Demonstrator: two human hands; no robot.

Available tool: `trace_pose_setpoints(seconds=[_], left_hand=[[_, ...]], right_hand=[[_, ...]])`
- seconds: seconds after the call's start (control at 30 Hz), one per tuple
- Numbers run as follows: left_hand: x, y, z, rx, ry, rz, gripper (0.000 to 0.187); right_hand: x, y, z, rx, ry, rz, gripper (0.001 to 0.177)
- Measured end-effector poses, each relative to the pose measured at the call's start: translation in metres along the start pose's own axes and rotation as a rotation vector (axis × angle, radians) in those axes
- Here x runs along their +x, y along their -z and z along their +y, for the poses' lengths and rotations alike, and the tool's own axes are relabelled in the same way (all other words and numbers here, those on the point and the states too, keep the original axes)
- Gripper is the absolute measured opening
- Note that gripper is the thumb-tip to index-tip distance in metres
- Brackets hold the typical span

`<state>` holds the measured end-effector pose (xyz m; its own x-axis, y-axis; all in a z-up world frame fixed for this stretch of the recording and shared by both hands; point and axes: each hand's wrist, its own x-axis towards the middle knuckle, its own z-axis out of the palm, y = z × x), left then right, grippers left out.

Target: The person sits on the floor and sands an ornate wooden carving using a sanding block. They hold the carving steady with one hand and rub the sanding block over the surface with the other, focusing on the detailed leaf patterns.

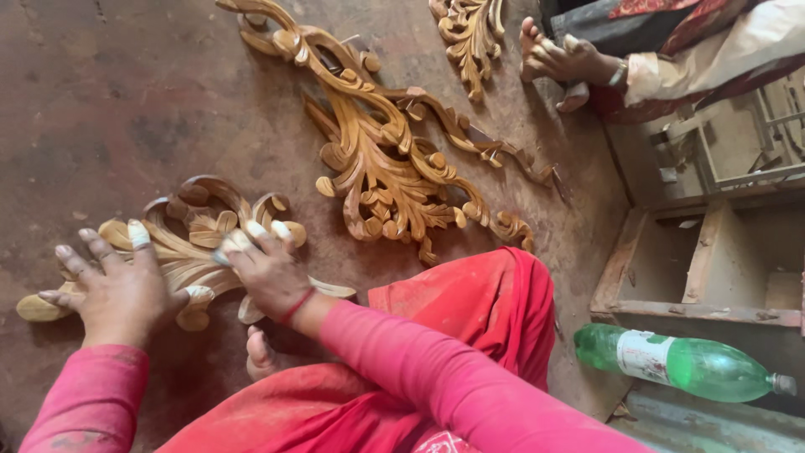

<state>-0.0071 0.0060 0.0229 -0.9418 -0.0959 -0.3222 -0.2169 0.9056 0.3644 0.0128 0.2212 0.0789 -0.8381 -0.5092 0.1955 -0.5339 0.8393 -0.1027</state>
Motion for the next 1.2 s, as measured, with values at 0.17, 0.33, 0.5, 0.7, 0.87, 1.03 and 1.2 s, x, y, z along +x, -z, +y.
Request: trace_pose_setpoints(seconds=[0.17,0.33,0.5,0.7,0.87,1.03,1.2], left_hand=[[0.008,-0.013,-0.004,0.008,-0.004,-0.004,0.115],[0.002,-0.011,-0.004,0.176,-0.111,0.14,0.055],[0.002,-0.016,-0.005,-0.031,0.058,-0.062,0.106],[-0.001,0.003,0.002,0.046,-0.008,0.118,0.09],[0.002,-0.028,-0.006,0.017,0.036,-0.019,0.102],[0.008,-0.019,-0.002,0.15,-0.048,0.334,0.076],[0.009,0.01,0.002,0.064,0.039,-0.05,0.091]], right_hand=[[-0.007,-0.011,0.006,0.029,0.036,0.061,0.037],[0.004,-0.033,0.01,0.262,0.02,-0.15,0.037],[-0.011,-0.031,0.003,0.102,0.113,0.09,0.035],[0.009,-0.037,0.008,0.071,0.144,-0.001,0.041],[-0.026,-0.034,0.02,0.038,0.154,-0.036,0.034],[0.024,-0.029,0.023,0.111,0.114,-0.008,0.039],[-0.006,-0.016,0.016,0.079,0.221,0.039,0.048]])
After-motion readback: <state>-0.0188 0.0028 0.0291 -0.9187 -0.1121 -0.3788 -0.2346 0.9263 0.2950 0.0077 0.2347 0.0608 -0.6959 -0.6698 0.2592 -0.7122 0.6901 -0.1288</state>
